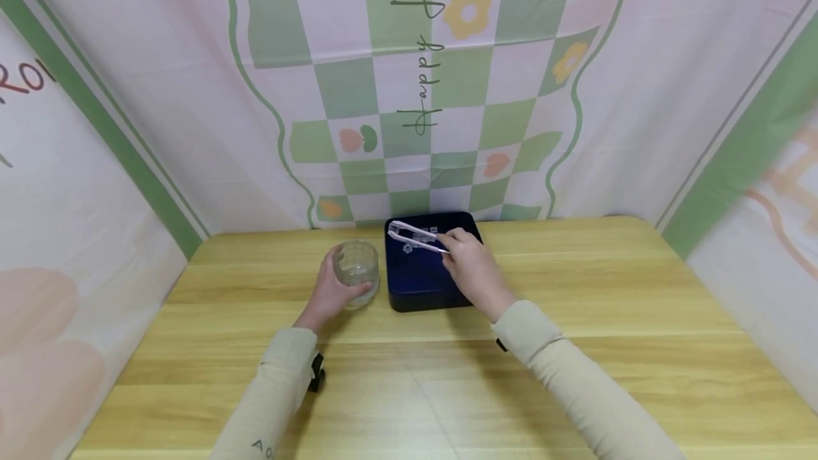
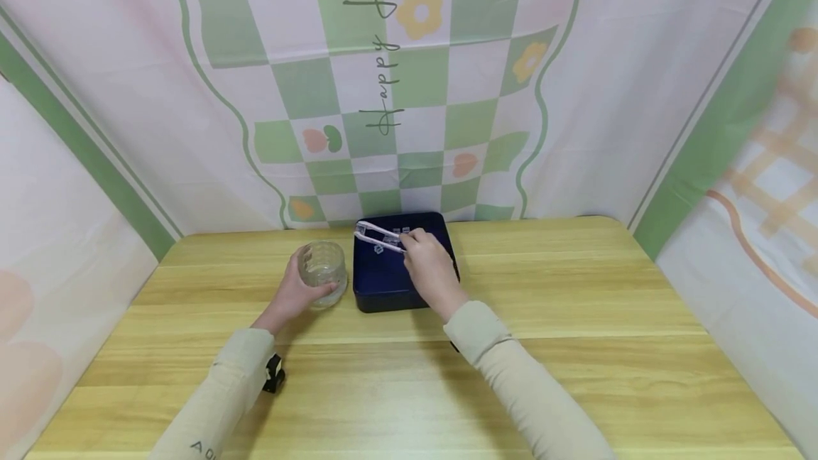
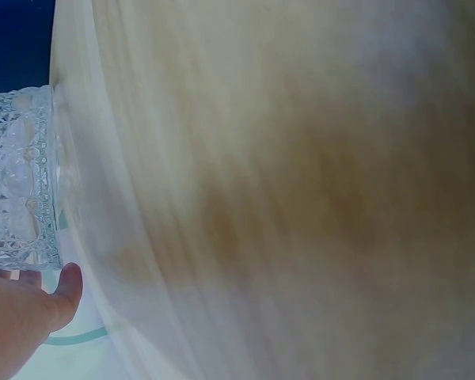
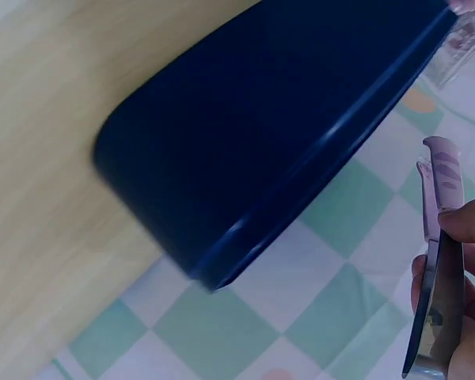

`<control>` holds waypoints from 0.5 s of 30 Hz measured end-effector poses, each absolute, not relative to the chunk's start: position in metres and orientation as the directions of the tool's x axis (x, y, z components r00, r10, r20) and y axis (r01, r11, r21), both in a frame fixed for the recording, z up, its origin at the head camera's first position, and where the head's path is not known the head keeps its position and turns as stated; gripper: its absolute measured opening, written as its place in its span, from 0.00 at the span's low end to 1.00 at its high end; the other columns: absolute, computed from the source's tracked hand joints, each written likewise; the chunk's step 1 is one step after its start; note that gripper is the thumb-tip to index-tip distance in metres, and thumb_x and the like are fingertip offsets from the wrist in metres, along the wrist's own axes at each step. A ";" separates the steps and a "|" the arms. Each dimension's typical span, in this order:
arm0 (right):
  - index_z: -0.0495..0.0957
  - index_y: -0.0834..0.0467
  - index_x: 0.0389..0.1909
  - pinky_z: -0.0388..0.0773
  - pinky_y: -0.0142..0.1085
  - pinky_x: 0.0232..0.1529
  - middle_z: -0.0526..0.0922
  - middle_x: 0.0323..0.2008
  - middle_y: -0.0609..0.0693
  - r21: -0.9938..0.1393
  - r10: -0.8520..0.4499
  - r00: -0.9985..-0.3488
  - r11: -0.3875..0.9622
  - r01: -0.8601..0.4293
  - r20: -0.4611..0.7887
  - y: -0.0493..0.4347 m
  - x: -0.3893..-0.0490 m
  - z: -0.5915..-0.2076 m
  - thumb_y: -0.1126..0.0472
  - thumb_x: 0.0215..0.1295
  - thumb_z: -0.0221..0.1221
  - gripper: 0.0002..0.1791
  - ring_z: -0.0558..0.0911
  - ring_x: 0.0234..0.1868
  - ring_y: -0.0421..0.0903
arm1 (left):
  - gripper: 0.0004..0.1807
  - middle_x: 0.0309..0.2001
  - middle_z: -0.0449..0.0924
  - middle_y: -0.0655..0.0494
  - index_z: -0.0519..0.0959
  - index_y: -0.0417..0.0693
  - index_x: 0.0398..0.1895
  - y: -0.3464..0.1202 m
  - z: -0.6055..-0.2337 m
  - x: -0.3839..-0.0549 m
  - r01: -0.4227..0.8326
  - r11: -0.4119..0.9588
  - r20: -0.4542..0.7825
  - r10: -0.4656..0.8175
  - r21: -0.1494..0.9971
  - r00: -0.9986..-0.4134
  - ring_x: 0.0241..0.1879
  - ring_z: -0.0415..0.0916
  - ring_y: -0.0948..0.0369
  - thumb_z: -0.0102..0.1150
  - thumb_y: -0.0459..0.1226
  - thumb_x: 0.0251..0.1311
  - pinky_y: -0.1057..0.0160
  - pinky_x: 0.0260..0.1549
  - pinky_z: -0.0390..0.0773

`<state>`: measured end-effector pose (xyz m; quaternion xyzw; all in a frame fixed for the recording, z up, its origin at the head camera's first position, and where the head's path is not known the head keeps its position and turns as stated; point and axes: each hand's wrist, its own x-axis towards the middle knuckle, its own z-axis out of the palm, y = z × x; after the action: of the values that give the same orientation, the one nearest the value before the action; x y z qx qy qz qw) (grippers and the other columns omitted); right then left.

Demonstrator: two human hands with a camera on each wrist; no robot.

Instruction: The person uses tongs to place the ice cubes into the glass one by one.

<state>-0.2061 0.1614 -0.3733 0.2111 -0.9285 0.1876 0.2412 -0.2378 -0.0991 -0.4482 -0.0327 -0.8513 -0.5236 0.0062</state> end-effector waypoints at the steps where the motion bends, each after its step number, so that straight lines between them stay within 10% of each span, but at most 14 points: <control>1: 0.80 0.67 0.48 0.82 0.43 0.45 0.81 0.42 0.60 -0.242 -0.310 -0.787 0.835 -0.494 0.534 0.159 -0.205 -0.373 0.72 0.53 0.65 0.19 0.81 0.43 0.55 | 0.54 0.69 0.57 0.40 0.50 0.44 0.72 -0.099 -0.449 -0.238 0.064 0.448 0.047 0.049 0.892 -0.998 0.68 0.58 0.44 0.74 0.37 0.44 0.43 0.67 0.61; 15: 0.82 0.65 0.44 0.83 0.40 0.44 0.82 0.40 0.56 -0.197 -0.402 -0.722 0.783 -0.590 0.563 0.131 -0.194 -0.375 0.72 0.51 0.67 0.17 0.82 0.41 0.52 | 0.54 0.69 0.57 0.40 0.50 0.43 0.72 -0.101 -0.448 -0.237 0.074 0.433 0.052 0.061 0.899 -0.997 0.67 0.60 0.44 0.74 0.36 0.43 0.42 0.67 0.62</control>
<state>-0.1942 0.1311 -0.3755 0.2727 -0.9093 0.1845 0.2544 -0.2374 -0.1006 -0.4482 -0.0398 -0.8463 -0.5311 0.0058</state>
